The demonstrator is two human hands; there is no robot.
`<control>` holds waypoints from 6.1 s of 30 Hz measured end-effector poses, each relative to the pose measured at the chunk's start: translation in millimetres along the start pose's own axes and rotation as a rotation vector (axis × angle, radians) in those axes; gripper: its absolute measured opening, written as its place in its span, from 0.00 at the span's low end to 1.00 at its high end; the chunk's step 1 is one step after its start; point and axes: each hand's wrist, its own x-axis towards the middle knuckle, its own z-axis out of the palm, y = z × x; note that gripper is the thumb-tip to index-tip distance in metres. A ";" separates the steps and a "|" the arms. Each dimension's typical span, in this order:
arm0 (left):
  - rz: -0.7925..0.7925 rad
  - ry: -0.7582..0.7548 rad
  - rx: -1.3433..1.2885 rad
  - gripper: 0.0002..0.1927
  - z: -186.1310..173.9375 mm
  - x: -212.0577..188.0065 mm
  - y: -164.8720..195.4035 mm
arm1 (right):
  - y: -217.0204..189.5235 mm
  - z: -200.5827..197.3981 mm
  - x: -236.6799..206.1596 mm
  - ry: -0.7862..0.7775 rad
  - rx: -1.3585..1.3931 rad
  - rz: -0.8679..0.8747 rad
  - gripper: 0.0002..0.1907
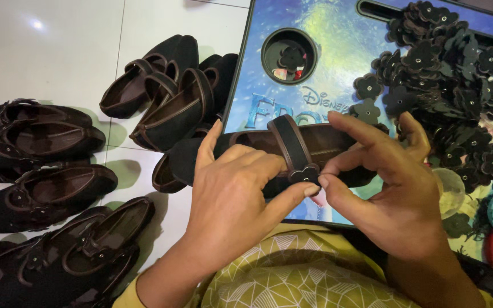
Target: The person sits on the floor and decorates black Mary Jane shoes by gluing black flower-shaped cutouts onto the shoe straps. They pick a flower, dip or press it into a container of glue, press it onto the strap of a shoe, then set the finished shoe aside and take the next one.
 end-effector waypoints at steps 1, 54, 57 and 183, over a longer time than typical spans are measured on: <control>-0.005 -0.002 -0.001 0.18 0.2 -0.4 -0.4 | 0.1 0.5 0.1 0.002 0.001 0.002 0.34; -0.006 0.276 0.181 0.14 73.3 -39.1 -31.6 | 64.6 -11.4 -86.1 0.303 -0.398 0.193 0.38; -0.025 0.281 0.194 0.12 68.1 -38.9 -32.7 | 60.2 -10.5 -83.8 0.241 -0.484 0.165 0.38; -0.513 -0.342 -1.245 0.40 119.9 -30.3 39.5 | 62.6 -8.1 -128.6 0.296 -0.315 -0.090 0.23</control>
